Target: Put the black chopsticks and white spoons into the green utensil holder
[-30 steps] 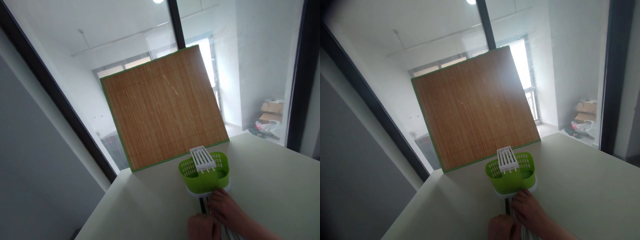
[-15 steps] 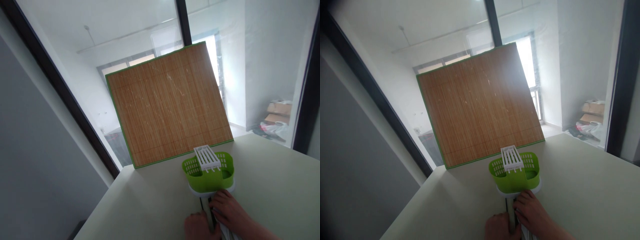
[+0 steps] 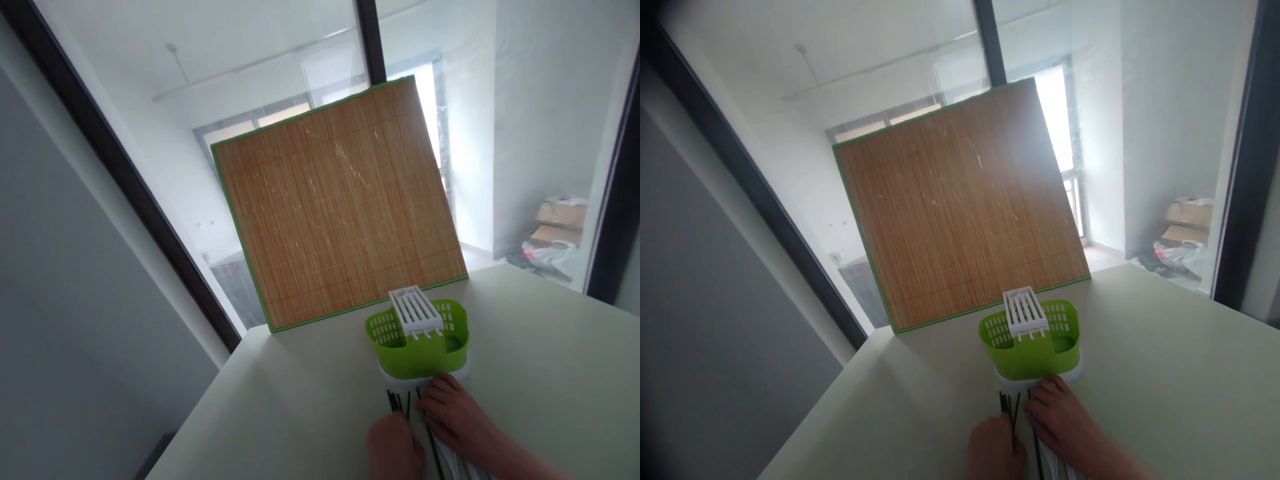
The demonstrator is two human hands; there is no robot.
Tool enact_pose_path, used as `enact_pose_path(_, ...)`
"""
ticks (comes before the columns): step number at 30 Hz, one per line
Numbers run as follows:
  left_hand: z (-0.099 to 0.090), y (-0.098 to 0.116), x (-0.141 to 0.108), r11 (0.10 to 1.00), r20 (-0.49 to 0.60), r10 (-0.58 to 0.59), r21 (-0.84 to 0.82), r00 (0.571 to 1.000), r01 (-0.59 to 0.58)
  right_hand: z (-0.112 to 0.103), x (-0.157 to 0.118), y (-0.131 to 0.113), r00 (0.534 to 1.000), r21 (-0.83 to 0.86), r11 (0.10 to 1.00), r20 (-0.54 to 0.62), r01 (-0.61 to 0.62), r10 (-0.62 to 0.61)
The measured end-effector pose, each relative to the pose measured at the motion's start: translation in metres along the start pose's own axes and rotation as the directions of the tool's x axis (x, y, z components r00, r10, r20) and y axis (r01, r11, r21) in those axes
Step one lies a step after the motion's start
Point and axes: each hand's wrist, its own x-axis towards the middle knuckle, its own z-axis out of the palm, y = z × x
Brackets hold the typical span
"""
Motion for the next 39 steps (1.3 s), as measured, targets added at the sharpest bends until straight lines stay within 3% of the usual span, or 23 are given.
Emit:
enact_pose_path(4,-0.009,-0.011,0.003,0.999,0.036,-0.034,0.026,0.999,0.033,-0.004,0.001,0.001,1.0,-0.013,1.0,-0.011,0.018,-0.018)
enact_pose_path(7,-0.023,-0.026,0.01,0.951,0.011,0.048,-0.307,0.999,-0.043,-0.012,0.002,0.001,0.999,-0.019,0.999,-0.038,0.036,-0.037)
enact_pose_path(11,-0.05,-0.042,0.019,0.618,-0.181,0.011,-0.772,0.983,-0.149,-0.026,0.005,-0.013,0.997,0.052,0.999,-0.074,-0.004,0.008)
enact_pose_path(13,-0.061,-0.045,0.019,0.486,-0.29,-0.049,-0.843,0.956,-0.231,-0.028,0.008,-0.026,0.998,0.124,0.992,-0.053,-0.028,0.035)
enact_pose_path(15,-0.067,-0.045,0.016,0.434,-0.372,-0.081,-0.848,0.925,-0.304,-0.025,0.013,-0.039,0.998,0.2,0.978,-0.012,-0.057,0.061)
enact_pose_path(21,-0.059,-0.041,0.007,0.542,-0.469,-0.044,-0.753,0.882,-0.373,0.001,0.029,-0.055,0.989,0.243,0.96,0.089,-0.14,0.121)
enact_pose_path(29,-0.063,-0.046,0.004,0.64,-0.58,-0.003,-0.627,0.814,-0.444,0.004,0.042,-0.06,0.998,0.191,0.981,0.054,-0.047,0.037)
enact_pose_path(35,-0.061,-0.05,0.006,0.574,-0.481,0.007,-0.716,0.877,-0.398,0.012,0.049,-0.063,0.996,0.117,0.99,0.059,-0.077,0.07)
enact_pose_path(39,-0.069,-0.05,0.005,0.551,-0.462,0.045,-0.728,0.886,-0.408,0.012,0.047,-0.062,0.995,0.081,0.994,0.066,-0.075,0.07)
